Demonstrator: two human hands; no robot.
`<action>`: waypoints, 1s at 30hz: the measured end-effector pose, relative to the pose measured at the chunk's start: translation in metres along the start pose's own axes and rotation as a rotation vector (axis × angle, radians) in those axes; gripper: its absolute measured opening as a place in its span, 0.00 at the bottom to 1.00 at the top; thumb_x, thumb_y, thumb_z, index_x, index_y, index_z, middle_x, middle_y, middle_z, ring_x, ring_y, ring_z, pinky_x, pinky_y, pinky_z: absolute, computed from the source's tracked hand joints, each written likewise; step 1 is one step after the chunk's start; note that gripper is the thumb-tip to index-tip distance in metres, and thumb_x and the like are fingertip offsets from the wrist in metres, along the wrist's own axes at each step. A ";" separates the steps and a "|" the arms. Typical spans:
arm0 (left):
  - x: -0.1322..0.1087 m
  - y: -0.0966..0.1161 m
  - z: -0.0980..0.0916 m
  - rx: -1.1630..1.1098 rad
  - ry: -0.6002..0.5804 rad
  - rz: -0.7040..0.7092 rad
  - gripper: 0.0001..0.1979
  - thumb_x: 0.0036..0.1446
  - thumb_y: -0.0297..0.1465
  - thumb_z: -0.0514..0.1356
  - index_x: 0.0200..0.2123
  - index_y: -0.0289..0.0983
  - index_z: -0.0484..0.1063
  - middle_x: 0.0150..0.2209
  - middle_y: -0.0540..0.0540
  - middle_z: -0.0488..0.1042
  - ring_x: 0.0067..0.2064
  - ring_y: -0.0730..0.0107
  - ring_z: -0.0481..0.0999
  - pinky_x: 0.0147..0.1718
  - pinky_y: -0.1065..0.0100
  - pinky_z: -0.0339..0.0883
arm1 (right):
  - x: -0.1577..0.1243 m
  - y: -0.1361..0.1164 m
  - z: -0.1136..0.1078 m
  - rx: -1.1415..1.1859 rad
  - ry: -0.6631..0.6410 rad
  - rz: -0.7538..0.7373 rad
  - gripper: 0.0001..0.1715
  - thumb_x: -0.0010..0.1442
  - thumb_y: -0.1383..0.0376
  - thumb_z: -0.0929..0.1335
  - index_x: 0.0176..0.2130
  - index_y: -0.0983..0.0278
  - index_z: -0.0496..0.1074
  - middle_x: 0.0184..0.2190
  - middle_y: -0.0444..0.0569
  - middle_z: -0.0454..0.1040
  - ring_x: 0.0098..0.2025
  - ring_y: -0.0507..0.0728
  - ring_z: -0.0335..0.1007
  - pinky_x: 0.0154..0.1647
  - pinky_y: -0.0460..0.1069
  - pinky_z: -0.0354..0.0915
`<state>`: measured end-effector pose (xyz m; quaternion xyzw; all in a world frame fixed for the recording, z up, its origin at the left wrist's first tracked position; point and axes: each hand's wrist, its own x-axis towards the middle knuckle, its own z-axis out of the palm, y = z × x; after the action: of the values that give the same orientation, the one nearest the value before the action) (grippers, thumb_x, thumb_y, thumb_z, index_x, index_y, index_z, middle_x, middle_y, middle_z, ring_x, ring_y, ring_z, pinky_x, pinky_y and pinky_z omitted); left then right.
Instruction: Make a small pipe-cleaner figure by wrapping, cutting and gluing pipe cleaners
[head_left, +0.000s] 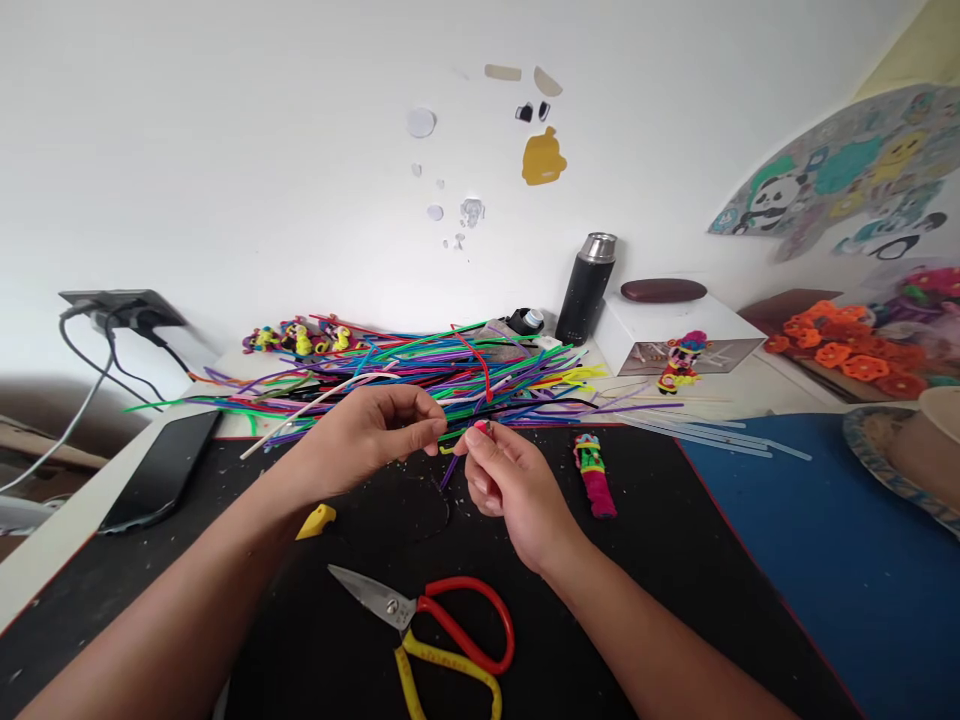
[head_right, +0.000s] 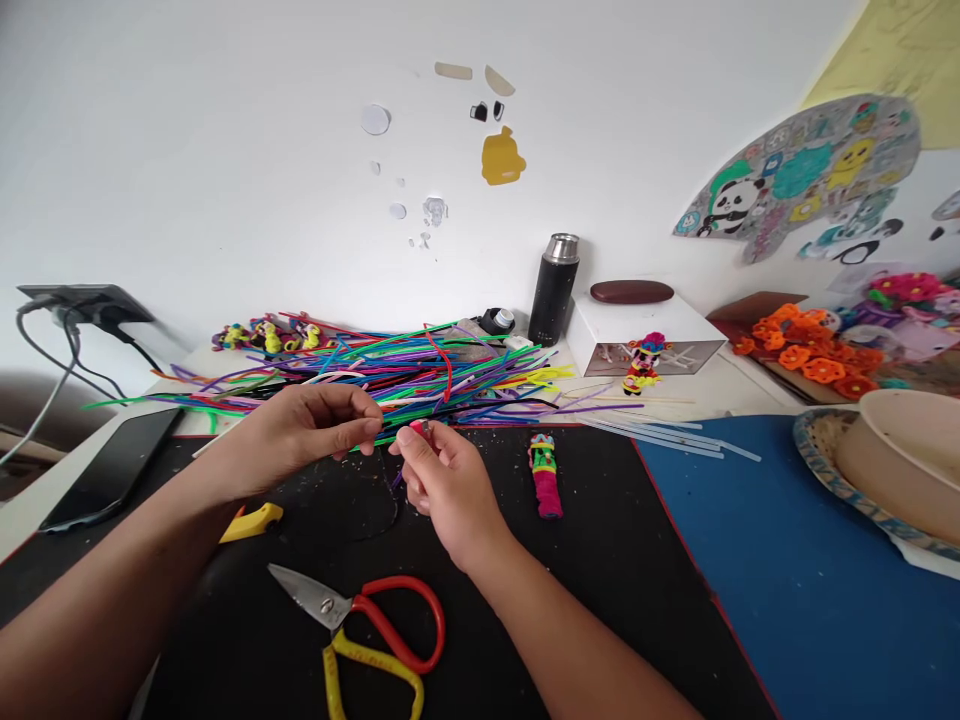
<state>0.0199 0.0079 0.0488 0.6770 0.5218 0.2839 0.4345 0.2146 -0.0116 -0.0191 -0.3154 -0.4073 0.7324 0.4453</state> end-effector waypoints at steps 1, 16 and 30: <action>0.000 -0.002 0.001 0.013 0.028 0.016 0.20 0.59 0.50 0.68 0.34 0.37 0.78 0.29 0.47 0.80 0.31 0.67 0.75 0.32 0.69 0.69 | 0.000 0.000 0.000 0.011 -0.008 0.009 0.27 0.63 0.42 0.74 0.36 0.63 0.73 0.20 0.35 0.59 0.19 0.47 0.47 0.22 0.47 0.40; -0.003 0.002 0.004 0.129 0.077 0.040 0.20 0.61 0.50 0.66 0.34 0.38 0.80 0.29 0.48 0.80 0.31 0.66 0.75 0.32 0.69 0.69 | 0.001 0.008 0.002 -0.099 -0.077 0.070 0.35 0.58 0.34 0.73 0.28 0.61 0.68 0.17 0.33 0.52 0.19 0.47 0.41 0.21 0.47 0.39; -0.002 0.001 0.003 0.064 -0.023 -0.033 0.18 0.59 0.49 0.68 0.31 0.39 0.80 0.27 0.49 0.81 0.30 0.67 0.75 0.31 0.69 0.68 | -0.001 0.010 0.001 -0.247 0.001 0.044 0.29 0.60 0.42 0.74 0.27 0.59 0.63 0.20 0.35 0.48 0.22 0.49 0.40 0.24 0.49 0.39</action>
<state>0.0227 0.0047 0.0486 0.6853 0.5367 0.2520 0.4230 0.2105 -0.0150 -0.0271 -0.3771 -0.4870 0.6860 0.3873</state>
